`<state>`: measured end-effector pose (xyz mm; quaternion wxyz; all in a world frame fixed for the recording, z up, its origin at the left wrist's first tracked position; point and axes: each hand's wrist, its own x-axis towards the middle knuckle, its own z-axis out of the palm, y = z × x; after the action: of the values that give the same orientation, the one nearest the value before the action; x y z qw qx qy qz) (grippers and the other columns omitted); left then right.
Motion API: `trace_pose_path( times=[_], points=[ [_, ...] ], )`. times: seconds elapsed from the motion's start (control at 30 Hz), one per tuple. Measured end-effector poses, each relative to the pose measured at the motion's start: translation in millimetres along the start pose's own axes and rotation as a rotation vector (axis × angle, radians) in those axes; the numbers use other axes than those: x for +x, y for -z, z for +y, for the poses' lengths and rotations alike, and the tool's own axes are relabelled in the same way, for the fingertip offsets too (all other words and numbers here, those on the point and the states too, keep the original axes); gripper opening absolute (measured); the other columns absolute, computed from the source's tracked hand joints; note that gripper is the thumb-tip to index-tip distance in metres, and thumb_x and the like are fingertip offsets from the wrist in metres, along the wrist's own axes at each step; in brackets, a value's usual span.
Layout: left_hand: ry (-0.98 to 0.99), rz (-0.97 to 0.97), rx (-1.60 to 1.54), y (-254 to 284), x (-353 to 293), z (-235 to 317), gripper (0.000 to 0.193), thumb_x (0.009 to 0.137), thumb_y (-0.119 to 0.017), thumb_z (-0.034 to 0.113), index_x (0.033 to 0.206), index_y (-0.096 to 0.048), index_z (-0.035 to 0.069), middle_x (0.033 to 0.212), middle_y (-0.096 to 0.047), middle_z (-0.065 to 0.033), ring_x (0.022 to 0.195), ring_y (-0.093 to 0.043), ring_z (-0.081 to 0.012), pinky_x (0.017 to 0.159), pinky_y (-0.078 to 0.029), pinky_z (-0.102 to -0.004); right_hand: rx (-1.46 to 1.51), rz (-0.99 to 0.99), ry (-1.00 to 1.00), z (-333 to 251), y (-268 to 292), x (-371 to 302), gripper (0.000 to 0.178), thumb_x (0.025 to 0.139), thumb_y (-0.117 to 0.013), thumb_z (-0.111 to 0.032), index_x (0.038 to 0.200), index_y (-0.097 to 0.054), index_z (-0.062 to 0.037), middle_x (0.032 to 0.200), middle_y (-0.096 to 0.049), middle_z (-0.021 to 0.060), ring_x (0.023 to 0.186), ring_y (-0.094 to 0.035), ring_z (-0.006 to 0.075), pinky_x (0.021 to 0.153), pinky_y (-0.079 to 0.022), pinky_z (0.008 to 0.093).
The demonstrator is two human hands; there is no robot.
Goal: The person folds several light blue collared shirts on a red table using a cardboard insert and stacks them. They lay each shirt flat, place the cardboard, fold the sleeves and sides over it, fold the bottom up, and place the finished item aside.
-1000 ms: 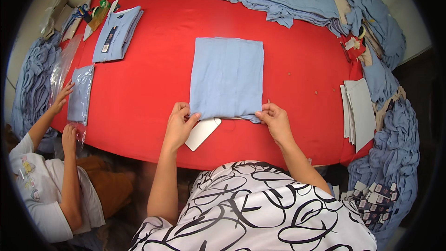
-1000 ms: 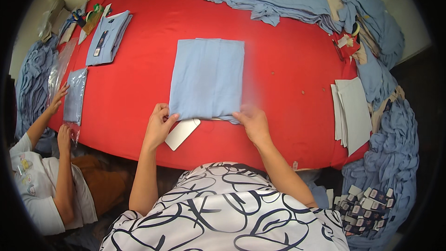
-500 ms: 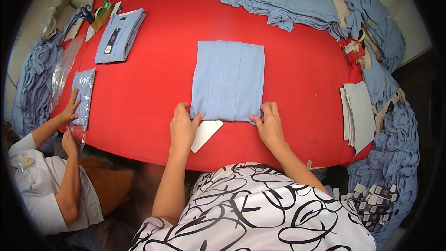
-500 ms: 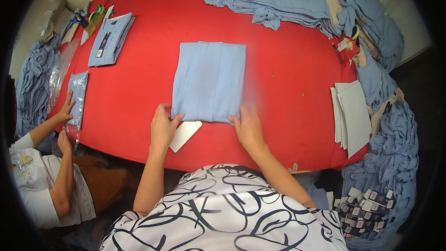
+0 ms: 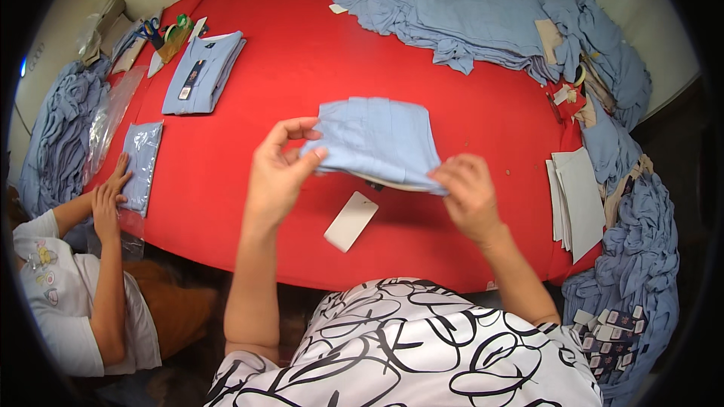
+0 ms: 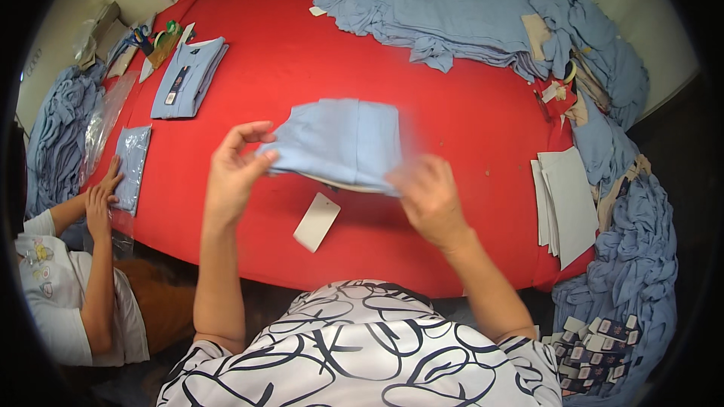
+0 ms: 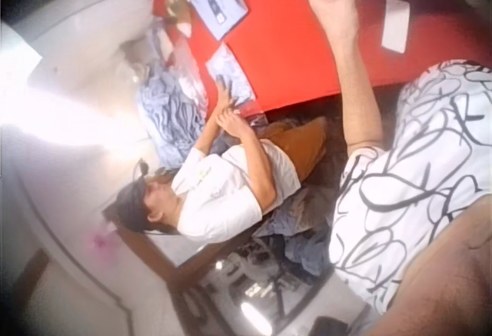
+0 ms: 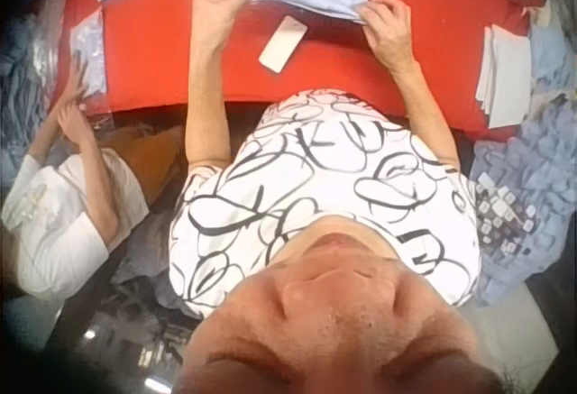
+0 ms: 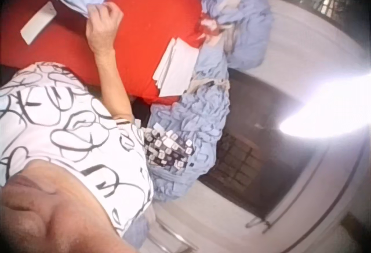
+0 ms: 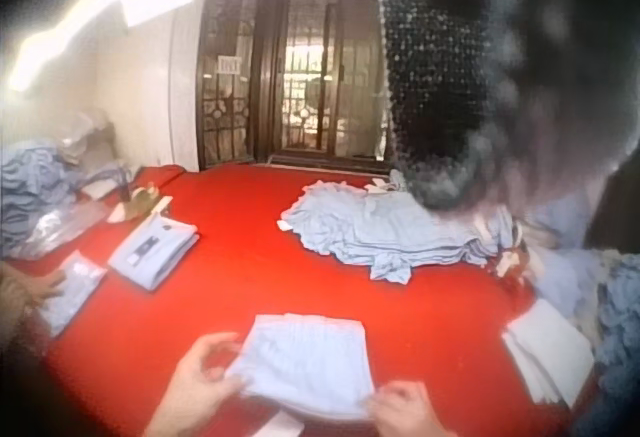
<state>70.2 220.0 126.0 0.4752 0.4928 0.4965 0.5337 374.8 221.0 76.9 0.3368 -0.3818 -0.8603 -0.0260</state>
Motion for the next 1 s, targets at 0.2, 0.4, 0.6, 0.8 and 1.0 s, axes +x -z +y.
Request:
trace_pose_path(
  times=[0.2,0.4,0.6,0.8,1.0],
  points=[
    [-0.284,-0.137,0.074,16,28,70,0.036,0.089,-0.061,-0.007,0.124,-0.059,-0.006,0.097,-0.067,-0.0074,0.092,-0.065,-0.0129,0.083,-0.054,-0.0256,0.522,-0.030,-0.330,7,73,112,0.027,0.080,-0.063,0.003,0.105,-0.068,-0.0015,0.096,-0.069,0.0102,0.087,-0.065,0.0210,0.078,-0.051,0.0318],
    [-0.025,-0.112,0.700,28,117,-42,0.022,0.089,-0.064,0.007,0.108,-0.073,0.001,0.080,-0.069,-0.0087,0.079,-0.067,-0.0140,0.075,-0.054,-0.0304,0.719,-0.364,-0.565,103,-48,108,0.017,0.090,-0.069,-0.013,0.103,-0.069,-0.0020,0.077,-0.064,0.0007,0.059,-0.054,0.0062,0.051,-0.044,0.0243],
    [0.126,-0.088,0.558,32,145,-132,0.029,0.090,-0.067,0.014,0.117,-0.071,0.006,0.096,-0.072,-0.0109,0.091,-0.067,-0.0173,0.083,-0.052,-0.0351,1.184,-0.325,-0.905,125,-106,78,0.030,0.093,-0.067,-0.020,0.119,-0.065,-0.0044,0.101,-0.065,0.0050,0.095,-0.059,0.0146,0.092,-0.046,0.0311],
    [0.247,-0.271,0.034,34,147,-127,0.028,0.093,-0.065,0.012,0.119,-0.069,0.001,0.098,-0.071,-0.0089,0.091,-0.066,-0.0178,0.086,-0.051,-0.0298,1.301,-0.206,-0.951,141,-109,49,0.030,0.094,-0.061,-0.012,0.122,-0.065,-0.0028,0.107,-0.067,0.0057,0.091,-0.062,0.0134,0.083,-0.050,0.0265],
    [0.194,-0.177,0.328,40,156,-144,0.024,0.088,-0.069,0.008,0.109,-0.070,-0.002,0.092,-0.071,-0.0077,0.083,-0.065,-0.0141,0.079,-0.051,-0.0284,0.939,-0.254,-1.035,132,-125,70,0.022,0.095,-0.062,-0.013,0.113,-0.064,-0.0012,0.083,-0.067,0.0036,0.076,-0.061,0.0091,0.068,-0.047,0.0234]
  ],
)
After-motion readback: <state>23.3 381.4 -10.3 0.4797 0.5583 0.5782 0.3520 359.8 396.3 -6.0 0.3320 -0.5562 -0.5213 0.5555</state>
